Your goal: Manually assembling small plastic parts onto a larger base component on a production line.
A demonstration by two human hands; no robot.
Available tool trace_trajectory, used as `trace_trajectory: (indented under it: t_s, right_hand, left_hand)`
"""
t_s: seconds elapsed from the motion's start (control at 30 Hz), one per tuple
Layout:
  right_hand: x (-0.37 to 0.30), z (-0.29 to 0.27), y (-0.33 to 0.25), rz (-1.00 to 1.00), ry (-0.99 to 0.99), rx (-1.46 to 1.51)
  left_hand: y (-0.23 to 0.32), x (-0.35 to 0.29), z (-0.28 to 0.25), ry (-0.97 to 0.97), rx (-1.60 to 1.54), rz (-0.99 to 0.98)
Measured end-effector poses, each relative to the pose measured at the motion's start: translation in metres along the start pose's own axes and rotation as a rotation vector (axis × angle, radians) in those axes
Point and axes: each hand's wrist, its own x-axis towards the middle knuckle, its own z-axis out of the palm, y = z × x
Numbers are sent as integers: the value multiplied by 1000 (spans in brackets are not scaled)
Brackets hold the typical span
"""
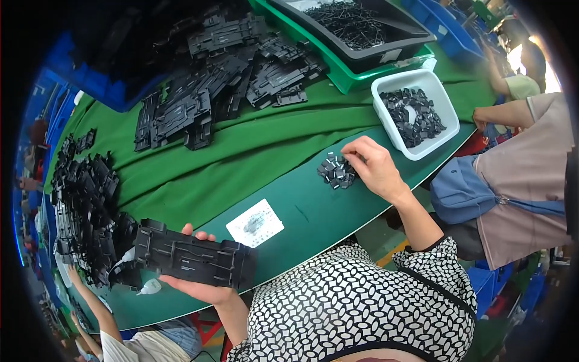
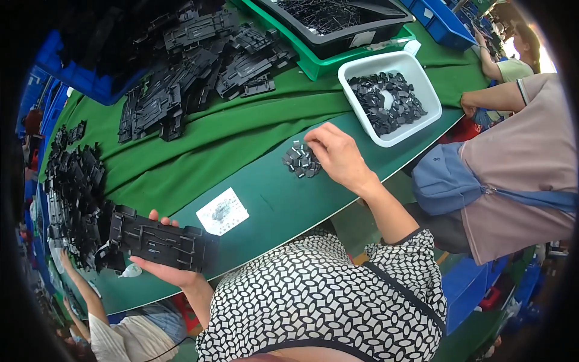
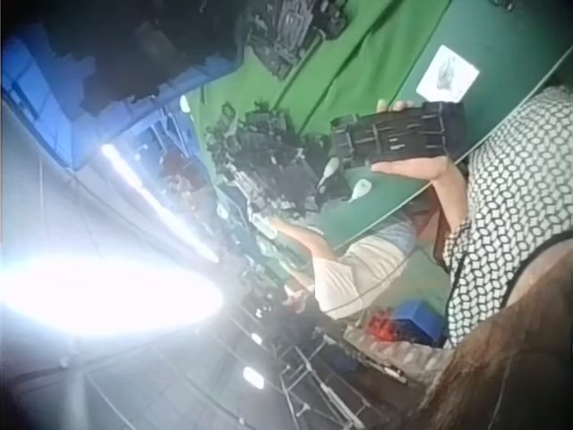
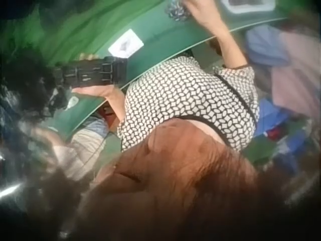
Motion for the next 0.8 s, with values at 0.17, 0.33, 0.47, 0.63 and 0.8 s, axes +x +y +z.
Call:
trace_trajectory:
  t_s: [0.17,0.33,0.47,0.63,0.8]
  right_hand:
    - [14,14,14,-143,-66,-198]
    - [21,16,11,-153,-177,-272]
    - [24,11,0,-130,-184,-175]
    - [21,16,-21,322,-356,608]
    - [15,40,-43,334,-505,645]
  left_hand:
    - [-3,1,6,-10,6,20]
    - [7,-3,-5,-13,53,49]
    - [10,-4,-14,13,57,35]
    - [10,-6,-32,119,92,74]
    - [2,-9,-39,217,75,78]
